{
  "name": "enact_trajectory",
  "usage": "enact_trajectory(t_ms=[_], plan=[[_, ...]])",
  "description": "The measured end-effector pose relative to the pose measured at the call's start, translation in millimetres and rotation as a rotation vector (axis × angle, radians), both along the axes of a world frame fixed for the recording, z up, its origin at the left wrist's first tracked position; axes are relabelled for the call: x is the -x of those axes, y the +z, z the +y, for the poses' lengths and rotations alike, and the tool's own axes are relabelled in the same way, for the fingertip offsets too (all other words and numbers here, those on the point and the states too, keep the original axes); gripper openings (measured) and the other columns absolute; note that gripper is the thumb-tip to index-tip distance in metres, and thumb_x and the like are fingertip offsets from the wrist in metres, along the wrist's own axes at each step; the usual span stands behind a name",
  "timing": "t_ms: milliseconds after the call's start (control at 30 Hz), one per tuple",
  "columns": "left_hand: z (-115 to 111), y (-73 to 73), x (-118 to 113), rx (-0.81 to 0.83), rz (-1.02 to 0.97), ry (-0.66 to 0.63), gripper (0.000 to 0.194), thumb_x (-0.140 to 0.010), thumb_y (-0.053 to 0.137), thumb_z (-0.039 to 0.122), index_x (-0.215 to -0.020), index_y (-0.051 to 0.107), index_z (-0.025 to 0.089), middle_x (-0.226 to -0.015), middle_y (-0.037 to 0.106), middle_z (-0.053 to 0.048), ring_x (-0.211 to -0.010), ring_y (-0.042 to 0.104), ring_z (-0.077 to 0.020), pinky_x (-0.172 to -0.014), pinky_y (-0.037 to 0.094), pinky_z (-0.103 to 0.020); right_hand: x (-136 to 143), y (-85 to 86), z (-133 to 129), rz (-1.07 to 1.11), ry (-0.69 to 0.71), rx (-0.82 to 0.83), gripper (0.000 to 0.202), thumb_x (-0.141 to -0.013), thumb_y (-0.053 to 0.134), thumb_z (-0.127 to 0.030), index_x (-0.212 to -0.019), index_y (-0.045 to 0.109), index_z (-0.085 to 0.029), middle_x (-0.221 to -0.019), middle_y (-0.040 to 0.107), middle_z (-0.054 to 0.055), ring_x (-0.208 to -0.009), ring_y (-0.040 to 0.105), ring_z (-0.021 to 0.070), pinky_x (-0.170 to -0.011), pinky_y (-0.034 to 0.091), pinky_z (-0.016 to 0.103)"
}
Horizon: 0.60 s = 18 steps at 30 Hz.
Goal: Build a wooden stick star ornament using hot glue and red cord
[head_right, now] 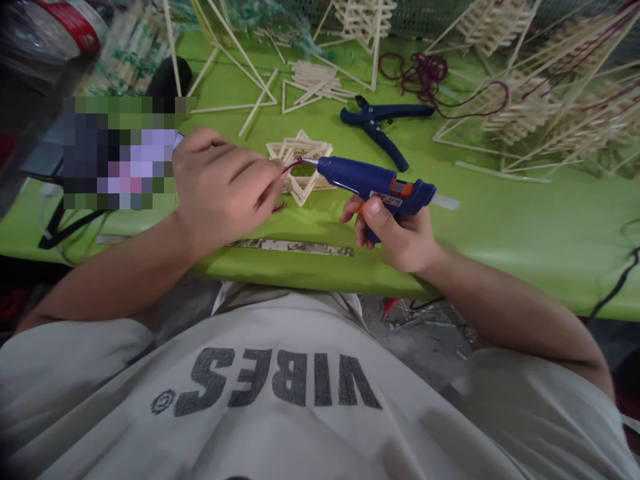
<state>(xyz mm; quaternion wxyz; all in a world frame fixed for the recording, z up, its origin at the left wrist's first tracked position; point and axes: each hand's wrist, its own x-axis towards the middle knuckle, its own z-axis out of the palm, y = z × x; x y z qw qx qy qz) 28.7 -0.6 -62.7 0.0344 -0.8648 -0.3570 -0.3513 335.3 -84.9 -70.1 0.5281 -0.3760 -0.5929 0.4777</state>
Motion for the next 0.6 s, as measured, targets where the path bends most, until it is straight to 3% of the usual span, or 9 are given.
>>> enact_trajectory(t_ms=[333,600], plan=[[-4.7,23.9,-0.3,0.185,-0.025,-0.004,0.044,-0.122,0.059,0.045,-0.083,0.072,0.032,-0.082,0.074,-0.007,-0.083,0.070,-0.0280,-0.106,0.056,-0.060,-0.4,-3.2,0.5,0.012,0.017,-0.044,0.043,-0.116,0.087,-0.062,-0.109,0.092,-0.019,-0.101,0.087,0.010,-0.056,0.074,0.0113,-0.045,0.057,0.022],[-9.9,34.8,-3.3,0.348,-0.116,-0.019,0.039,-0.116,0.068,0.045,-0.080,0.072,0.030,-0.081,0.069,-0.008,-0.096,0.076,-0.0310,-0.098,0.058,-0.053,1.9,-1.2,-0.2,-0.026,-0.021,-0.029,0.051,-0.112,0.089,-0.069,-0.105,0.090,-0.019,-0.098,0.087,0.011,-0.053,0.072,0.0118,-0.043,0.056,0.023]])
